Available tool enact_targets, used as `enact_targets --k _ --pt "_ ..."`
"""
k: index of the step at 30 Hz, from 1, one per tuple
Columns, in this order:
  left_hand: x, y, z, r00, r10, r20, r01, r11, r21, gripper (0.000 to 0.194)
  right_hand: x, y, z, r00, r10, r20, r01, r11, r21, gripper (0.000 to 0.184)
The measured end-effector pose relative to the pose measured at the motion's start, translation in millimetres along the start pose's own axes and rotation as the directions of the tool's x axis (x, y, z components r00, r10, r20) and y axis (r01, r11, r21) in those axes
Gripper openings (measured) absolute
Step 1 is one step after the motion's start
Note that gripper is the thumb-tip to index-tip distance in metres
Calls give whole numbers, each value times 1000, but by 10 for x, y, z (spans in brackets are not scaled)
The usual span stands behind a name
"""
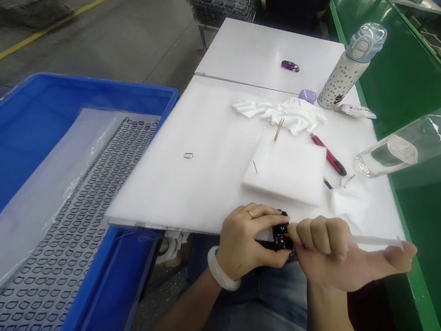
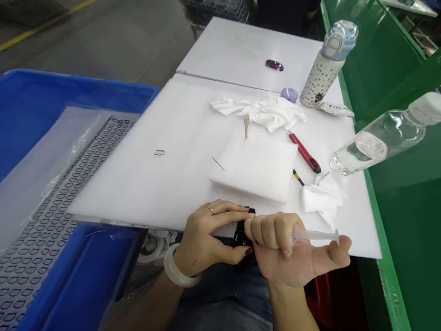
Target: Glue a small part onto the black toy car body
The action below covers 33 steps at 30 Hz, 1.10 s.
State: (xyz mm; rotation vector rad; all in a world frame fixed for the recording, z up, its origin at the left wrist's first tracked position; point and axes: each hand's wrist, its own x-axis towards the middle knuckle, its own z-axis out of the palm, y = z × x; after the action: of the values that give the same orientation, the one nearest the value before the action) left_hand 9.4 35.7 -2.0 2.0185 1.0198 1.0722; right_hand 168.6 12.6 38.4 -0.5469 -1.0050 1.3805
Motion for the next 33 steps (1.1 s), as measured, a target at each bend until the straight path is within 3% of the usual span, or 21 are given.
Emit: enact_targets --k 11,27,33 --pt "2 -4 -5 1000 2 -2 -2 1000 -1 43 1 -9 -18 998 12 65 -9 999 -40 67" --pt "-1 -2 -7 1000 5 -12 -5 1000 -9 43 -79 84 75 989 -134 -55 132 990 -41 63" --pt "-2 4 1 1000 4 -14 -4 1000 -13 44 -68 100 230 977 -187 -98 170 972 -162 70"
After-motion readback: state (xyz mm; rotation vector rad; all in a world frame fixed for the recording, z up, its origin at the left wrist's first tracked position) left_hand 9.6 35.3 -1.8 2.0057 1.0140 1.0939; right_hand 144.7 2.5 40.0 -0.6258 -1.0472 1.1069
